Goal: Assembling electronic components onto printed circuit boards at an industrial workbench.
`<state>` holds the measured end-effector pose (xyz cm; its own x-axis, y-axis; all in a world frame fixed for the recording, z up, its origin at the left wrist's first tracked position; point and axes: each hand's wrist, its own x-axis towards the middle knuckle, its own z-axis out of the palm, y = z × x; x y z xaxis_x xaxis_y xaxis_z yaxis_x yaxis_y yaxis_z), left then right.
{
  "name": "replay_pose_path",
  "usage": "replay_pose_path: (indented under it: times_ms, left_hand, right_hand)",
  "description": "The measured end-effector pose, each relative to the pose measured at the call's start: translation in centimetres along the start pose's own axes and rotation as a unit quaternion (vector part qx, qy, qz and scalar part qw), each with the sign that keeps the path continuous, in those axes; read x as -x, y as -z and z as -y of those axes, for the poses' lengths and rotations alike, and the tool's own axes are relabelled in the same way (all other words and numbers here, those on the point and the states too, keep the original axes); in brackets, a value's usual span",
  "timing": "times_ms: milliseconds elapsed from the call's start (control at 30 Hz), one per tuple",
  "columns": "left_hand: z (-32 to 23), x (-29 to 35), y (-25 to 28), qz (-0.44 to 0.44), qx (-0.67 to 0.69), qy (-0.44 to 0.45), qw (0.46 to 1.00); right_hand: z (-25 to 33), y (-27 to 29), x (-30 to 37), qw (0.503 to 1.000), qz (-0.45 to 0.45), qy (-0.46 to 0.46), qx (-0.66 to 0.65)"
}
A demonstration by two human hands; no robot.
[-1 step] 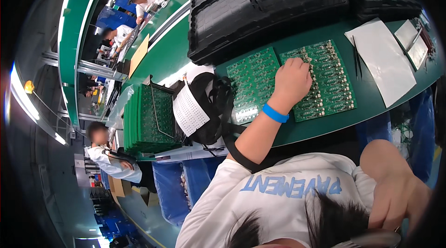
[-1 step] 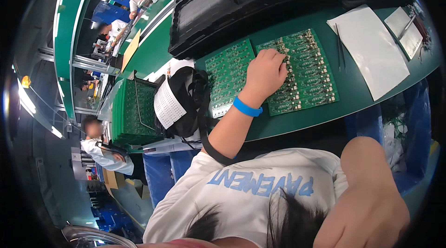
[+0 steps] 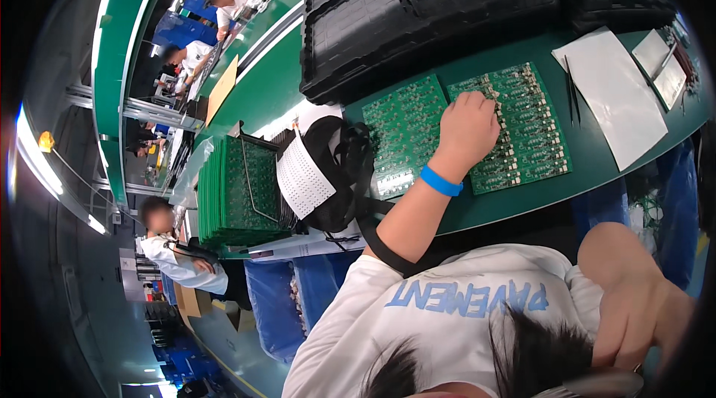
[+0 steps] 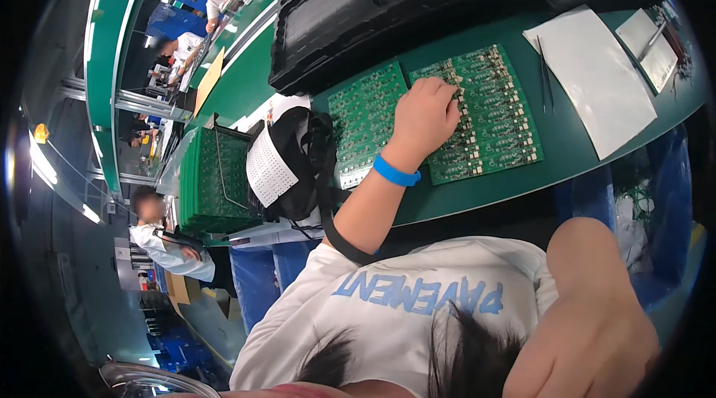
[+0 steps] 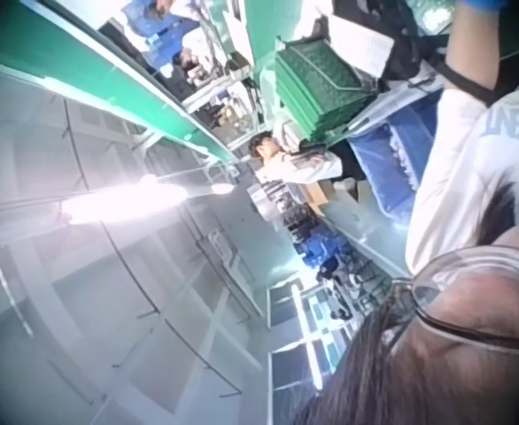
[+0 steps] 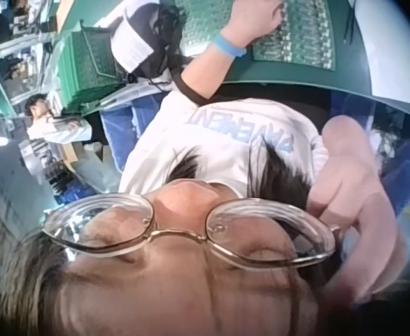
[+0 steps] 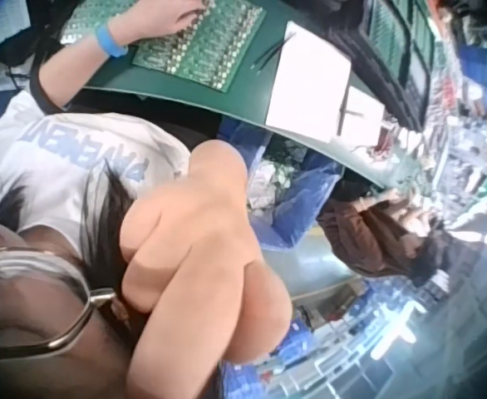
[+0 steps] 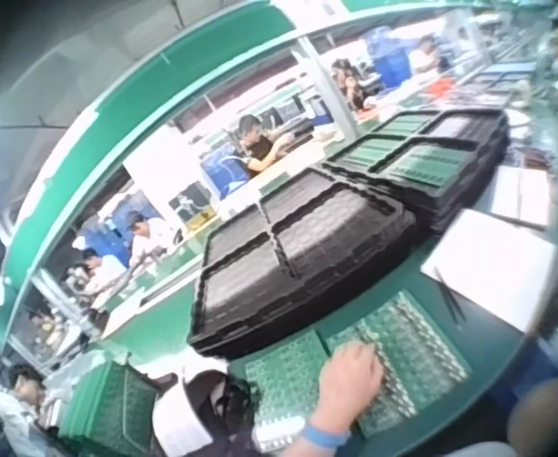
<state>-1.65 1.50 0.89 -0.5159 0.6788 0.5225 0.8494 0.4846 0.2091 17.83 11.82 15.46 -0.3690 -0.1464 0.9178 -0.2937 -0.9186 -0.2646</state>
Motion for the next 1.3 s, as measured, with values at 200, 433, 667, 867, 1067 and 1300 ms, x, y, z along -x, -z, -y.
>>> replay_pose_path:
  times_ms: [200,433,667,867,1067,1300]
  left_hand:
    - [0.5,-0.1,0.6,-0.002,-0.004,0.026,1.000]
    - [1.0,0.1,-0.1,-0.038,-0.108,0.092,0.989]
    - [0.9,0.3,-0.1,-0.012,0.005,0.036,0.999]
    - [0.7,0.0,-0.2,0.012,-0.031,0.028,0.999]
    - [0.2,-0.3,-0.1,0.005,-0.085,-0.016,0.996]
    - [0.8,0.2,-0.6,0.036,-0.134,-0.016,0.990]
  right_hand:
    - [0.0,0.2,0.2,0.999,0.040,0.034,0.009]
    - [6.5,7.0,2.3,0.967,0.206,-0.145,-0.045]
    - [6.3,15.8,6.0,0.739,-0.275,-0.290,0.542]
    - [4.1,20.0,8.7,0.447,-0.218,-0.398,0.771]
    - [4.2,20.0,9.8,0.517,-0.136,-0.389,0.750]
    - [3.3,20.4,10.4,0.471,-0.105,-0.400,0.779]
